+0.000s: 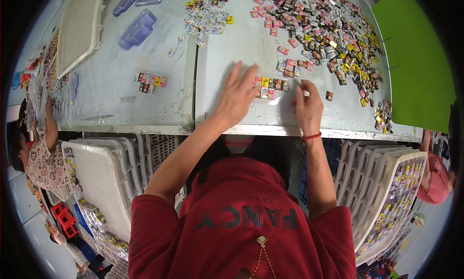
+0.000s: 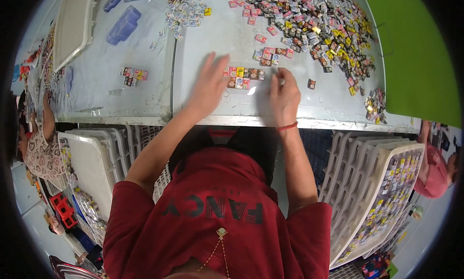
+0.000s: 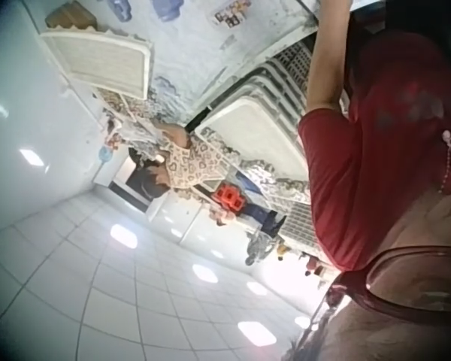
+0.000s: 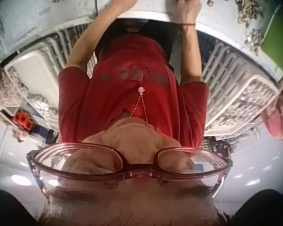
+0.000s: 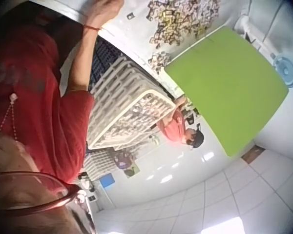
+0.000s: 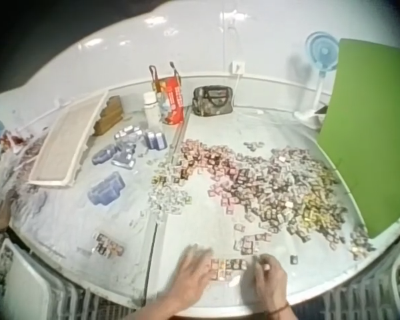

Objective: Picking and placing small toy components onto plastic strips at a factory workbench.

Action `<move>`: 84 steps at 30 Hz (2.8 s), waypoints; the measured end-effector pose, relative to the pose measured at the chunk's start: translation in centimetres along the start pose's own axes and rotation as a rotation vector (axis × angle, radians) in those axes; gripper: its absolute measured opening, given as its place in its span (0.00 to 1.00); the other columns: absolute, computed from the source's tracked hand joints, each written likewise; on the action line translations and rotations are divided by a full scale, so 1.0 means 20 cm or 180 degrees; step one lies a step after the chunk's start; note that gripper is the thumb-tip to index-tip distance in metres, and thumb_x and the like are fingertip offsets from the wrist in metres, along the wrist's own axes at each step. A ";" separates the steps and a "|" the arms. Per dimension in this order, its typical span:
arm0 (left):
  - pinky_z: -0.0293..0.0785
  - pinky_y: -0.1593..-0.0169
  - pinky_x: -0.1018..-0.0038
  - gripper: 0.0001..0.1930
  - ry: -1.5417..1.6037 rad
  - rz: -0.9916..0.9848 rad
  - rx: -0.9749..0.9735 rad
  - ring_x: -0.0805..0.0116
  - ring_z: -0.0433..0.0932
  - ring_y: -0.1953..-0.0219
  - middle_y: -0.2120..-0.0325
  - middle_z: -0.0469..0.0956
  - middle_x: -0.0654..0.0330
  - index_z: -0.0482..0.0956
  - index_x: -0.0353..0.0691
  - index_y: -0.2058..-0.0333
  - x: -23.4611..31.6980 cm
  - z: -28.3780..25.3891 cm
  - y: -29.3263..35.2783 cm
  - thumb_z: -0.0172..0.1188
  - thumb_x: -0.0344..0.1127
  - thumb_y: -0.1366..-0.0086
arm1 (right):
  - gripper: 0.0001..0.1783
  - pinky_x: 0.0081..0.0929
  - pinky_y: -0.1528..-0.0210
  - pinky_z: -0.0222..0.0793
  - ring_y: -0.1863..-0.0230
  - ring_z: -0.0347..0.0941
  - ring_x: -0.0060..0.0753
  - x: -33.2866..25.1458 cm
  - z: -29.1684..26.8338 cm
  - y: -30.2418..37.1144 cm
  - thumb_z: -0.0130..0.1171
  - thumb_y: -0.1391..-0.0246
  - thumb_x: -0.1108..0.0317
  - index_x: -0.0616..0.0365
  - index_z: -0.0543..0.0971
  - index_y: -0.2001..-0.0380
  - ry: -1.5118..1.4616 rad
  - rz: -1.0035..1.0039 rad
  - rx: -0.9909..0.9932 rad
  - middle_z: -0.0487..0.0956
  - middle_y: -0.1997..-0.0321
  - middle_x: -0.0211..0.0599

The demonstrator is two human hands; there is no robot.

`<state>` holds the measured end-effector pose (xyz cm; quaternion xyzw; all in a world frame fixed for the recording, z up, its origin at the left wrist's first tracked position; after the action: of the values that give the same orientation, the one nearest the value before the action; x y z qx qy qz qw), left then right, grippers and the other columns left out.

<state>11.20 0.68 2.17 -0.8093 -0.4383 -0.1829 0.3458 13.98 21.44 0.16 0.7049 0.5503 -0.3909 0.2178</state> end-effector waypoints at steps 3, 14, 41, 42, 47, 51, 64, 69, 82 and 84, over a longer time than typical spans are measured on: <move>0.73 0.49 0.63 0.18 0.0460 -0.0466 0.0475 0.53 0.74 0.48 0.51 0.74 0.49 0.68 0.29 0.47 -0.12 -0.10 0.03 0.51 0.30 0.35 | 0.18 0.18 0.82 0.69 0.77 0.76 0.22 0.04 -0.04 -0.06 0.54 0.40 0.66 0.66 0.73 0.51 -0.0333 0.0345 -0.0315 0.79 0.61 0.38; 0.75 0.69 0.77 0.12 0.2037 -0.2147 0.0292 0.76 0.78 0.73 0.73 0.82 0.57 0.79 0.33 0.57 -0.30 0.04 0.05 0.58 0.28 0.41 | 0.14 0.15 0.80 0.66 0.79 0.72 0.18 0.06 0.03 -0.07 0.59 0.44 0.69 0.63 0.76 0.56 -0.1050 0.0819 -0.0860 0.79 0.69 0.32; 0.74 0.62 0.71 0.11 -0.0523 -0.1894 0.1577 0.65 0.80 0.66 0.67 0.81 0.53 0.81 0.35 0.61 -1.07 -1.03 0.40 0.58 0.35 0.39 | 0.15 0.17 0.83 0.65 0.81 0.71 0.19 -0.87 1.14 0.03 0.58 0.43 0.69 0.63 0.71 0.55 -0.1996 0.0919 -0.2258 0.75 0.76 0.32; 0.74 0.62 0.71 0.10 -0.0834 -0.1625 0.1713 0.64 0.79 0.65 0.66 0.80 0.53 0.80 0.36 0.61 -1.05 -1.04 0.38 0.58 0.34 0.39 | 0.15 0.17 0.83 0.65 0.81 0.71 0.19 -0.86 1.10 0.04 0.58 0.43 0.69 0.63 0.71 0.55 -0.2005 0.0919 -0.2222 0.75 0.76 0.32; 0.71 0.58 0.64 0.08 -0.0931 -0.0813 0.1631 0.54 0.75 0.62 0.67 0.77 0.55 0.79 0.38 0.64 -0.93 -0.92 0.08 0.62 0.28 0.45 | 0.11 0.16 0.77 0.66 0.78 0.70 0.16 -0.72 0.89 0.07 0.56 0.42 0.70 0.63 0.73 0.58 -0.1155 -0.0152 -0.1951 0.77 0.74 0.31; 0.71 0.59 0.61 0.12 -0.1780 -0.0069 0.1417 0.53 0.72 0.60 0.66 0.74 0.56 0.78 0.38 0.64 -1.00 -0.87 -0.21 0.65 0.29 0.49 | 0.10 0.20 0.72 0.69 0.77 0.72 0.21 -0.62 0.78 0.14 0.57 0.44 0.69 0.62 0.76 0.60 -0.1076 -0.0254 -0.1592 0.78 0.75 0.32; 0.74 0.58 0.64 0.14 -0.1737 -0.1026 0.1207 0.55 0.76 0.60 0.63 0.74 0.54 0.76 0.38 0.62 -1.26 -0.99 -0.33 0.66 0.31 0.48 | 0.07 0.21 0.75 0.66 0.80 0.68 0.26 -0.58 0.76 0.17 0.57 0.46 0.76 0.61 0.76 0.62 -0.1593 -0.0592 -0.1525 0.73 0.78 0.37; 0.75 0.63 0.68 0.09 -0.0912 -0.1122 0.1082 0.60 0.80 0.70 0.72 0.80 0.54 0.80 0.34 0.69 -1.24 -1.08 -0.31 0.68 0.30 0.49 | 0.07 0.22 0.76 0.66 0.80 0.69 0.27 -0.59 0.77 0.17 0.57 0.46 0.76 0.62 0.76 0.62 -0.1659 -0.0687 -0.1474 0.76 0.75 0.39; 0.73 0.59 0.66 0.11 -0.1914 -0.0303 0.0405 0.52 0.79 0.65 0.69 0.80 0.49 0.82 0.34 0.68 -1.24 -1.08 -0.34 0.56 0.37 0.39 | 0.07 0.23 0.74 0.68 0.79 0.71 0.29 -0.61 0.73 0.18 0.57 0.46 0.75 0.61 0.77 0.62 -0.1375 -0.0714 -0.1373 0.76 0.74 0.40; 0.73 0.60 0.66 0.10 -0.1876 -0.0264 0.0604 0.53 0.79 0.67 0.71 0.80 0.50 0.81 0.34 0.70 -1.25 -1.09 -0.33 0.58 0.37 0.40 | 0.07 0.24 0.72 0.70 0.76 0.74 0.33 -0.62 0.73 0.18 0.57 0.46 0.75 0.61 0.77 0.62 -0.1374 -0.0680 -0.1405 0.77 0.72 0.43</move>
<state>-7.78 -27.11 4.98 -0.7730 -0.5674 0.0873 0.2700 11.66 2.10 0.85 0.4798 0.6337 -0.4232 0.4348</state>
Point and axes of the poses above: each hand's wrist, its own y-axis away from the middle knuckle, its own z-axis out of the palm, x = y × z, the point moved 3 cm from there along -y, towards the middle knuckle
